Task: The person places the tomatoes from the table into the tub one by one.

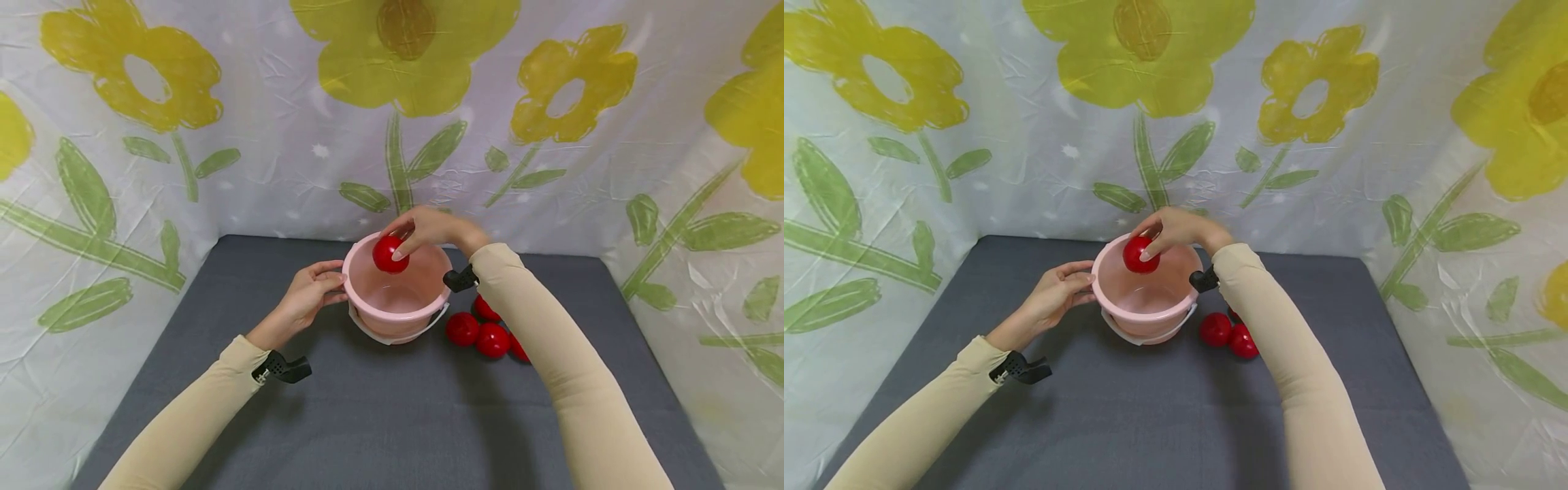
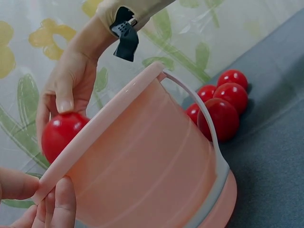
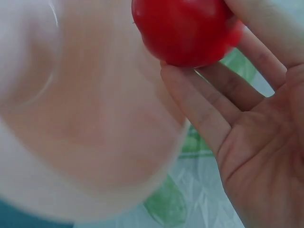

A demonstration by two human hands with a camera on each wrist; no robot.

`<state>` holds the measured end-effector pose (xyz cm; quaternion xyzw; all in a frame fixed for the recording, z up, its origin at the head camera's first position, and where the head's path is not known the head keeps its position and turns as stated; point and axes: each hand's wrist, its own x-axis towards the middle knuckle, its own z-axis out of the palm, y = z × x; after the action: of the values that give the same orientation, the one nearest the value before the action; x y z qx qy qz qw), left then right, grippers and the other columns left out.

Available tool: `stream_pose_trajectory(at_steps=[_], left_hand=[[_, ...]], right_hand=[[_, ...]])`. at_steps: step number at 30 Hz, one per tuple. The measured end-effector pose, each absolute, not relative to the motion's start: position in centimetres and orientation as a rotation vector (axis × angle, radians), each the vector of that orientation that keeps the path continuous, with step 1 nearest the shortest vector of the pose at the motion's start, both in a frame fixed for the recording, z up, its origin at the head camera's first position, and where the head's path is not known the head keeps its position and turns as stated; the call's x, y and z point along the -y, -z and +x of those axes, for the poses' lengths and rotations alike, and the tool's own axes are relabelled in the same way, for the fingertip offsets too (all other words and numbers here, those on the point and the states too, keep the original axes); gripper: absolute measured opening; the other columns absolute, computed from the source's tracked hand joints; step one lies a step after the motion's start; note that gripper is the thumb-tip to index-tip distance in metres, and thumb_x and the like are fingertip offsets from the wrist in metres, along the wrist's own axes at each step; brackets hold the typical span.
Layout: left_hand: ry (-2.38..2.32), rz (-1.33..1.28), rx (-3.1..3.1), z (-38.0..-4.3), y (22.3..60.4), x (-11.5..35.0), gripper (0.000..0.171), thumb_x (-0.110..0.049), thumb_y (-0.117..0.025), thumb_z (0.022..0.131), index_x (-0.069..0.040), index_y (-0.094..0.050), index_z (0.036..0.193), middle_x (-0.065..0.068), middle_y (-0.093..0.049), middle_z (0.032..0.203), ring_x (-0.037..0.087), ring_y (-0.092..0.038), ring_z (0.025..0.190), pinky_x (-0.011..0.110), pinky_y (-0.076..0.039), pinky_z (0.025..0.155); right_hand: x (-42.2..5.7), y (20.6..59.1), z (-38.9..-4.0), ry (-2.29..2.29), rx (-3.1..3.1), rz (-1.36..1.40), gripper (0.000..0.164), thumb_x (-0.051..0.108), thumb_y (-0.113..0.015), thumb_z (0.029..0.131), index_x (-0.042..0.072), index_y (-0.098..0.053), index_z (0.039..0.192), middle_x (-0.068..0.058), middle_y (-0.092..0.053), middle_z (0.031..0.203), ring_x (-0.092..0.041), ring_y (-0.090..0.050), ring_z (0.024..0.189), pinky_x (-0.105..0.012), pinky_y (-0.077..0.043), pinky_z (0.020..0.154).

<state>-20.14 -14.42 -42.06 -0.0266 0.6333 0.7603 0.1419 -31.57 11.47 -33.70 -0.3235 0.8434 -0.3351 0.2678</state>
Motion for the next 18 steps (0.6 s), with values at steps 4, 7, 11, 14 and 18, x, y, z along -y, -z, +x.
stream_pose_trajectory(at_steps=[4, 7, 11, 14, 18], left_hand=[[-2.197, -0.083, -1.829, -20.1, 42.1, 14.5, 0.051, -0.002, -0.057, 0.097, 0.005, -0.038, 0.143, -0.007, -0.070, 0.086, 0.005, -0.067, 0.076, 0.020, -0.060, 0.069], [-2.191, -0.097, -1.839, -20.2, 42.1, 14.5, 0.050, -0.002, -0.057, 0.097, 0.004, -0.039, 0.143, -0.005, -0.070, 0.088, 0.006, -0.067, 0.077, 0.020, -0.061, 0.070], [-2.181, -0.114, -1.853, -20.2, 42.2, 14.4, 0.049, -0.003, -0.058, 0.097, 0.004, -0.040, 0.143, -0.003, -0.070, 0.091, 0.006, -0.067, 0.077, 0.021, -0.061, 0.070], [-2.177, -0.111, -1.856, -20.2, 42.1, 14.4, 0.049, -0.004, -0.058, 0.097, 0.003, -0.040, 0.143, -0.003, -0.070, 0.092, 0.006, -0.067, 0.078, 0.021, -0.061, 0.071], [-2.182, -0.097, -1.851, -20.1, 42.1, 14.4, 0.050, -0.004, -0.058, 0.097, 0.004, -0.039, 0.143, -0.004, -0.069, 0.091, 0.005, -0.067, 0.077, 0.021, -0.061, 0.071]], right_hand=[[-10.6, 34.3, -31.4, 0.882, -2.259, -0.891, 0.050, 0.019, -0.078, 0.084, 0.014, -0.064, 0.132, -0.007, -0.068, 0.125, -0.024, -0.062, 0.115, -0.035, -0.060, 0.091], [-10.1, 34.9, -31.3, 0.874, -2.233, -0.894, 0.049, 0.019, -0.077, 0.085, 0.014, -0.064, 0.132, -0.008, -0.068, 0.126, -0.024, -0.061, 0.116, -0.034, -0.059, 0.091], [-9.5, 35.6, -31.2, 0.855, -2.199, -0.910, 0.051, 0.019, -0.077, 0.085, 0.015, -0.063, 0.134, -0.007, -0.067, 0.127, -0.024, -0.060, 0.117, -0.034, -0.059, 0.091], [-9.1, 35.9, -31.1, 0.834, -2.169, -0.915, 0.053, 0.018, -0.076, 0.085, 0.015, -0.061, 0.136, -0.006, -0.066, 0.129, -0.024, -0.059, 0.117, -0.035, -0.059, 0.093], [-8.5, 36.4, -31.0, 0.801, -2.142, -0.912, 0.054, 0.018, -0.075, 0.086, 0.014, -0.059, 0.137, -0.006, -0.064, 0.132, -0.024, -0.057, 0.119, -0.035, -0.058, 0.094]])
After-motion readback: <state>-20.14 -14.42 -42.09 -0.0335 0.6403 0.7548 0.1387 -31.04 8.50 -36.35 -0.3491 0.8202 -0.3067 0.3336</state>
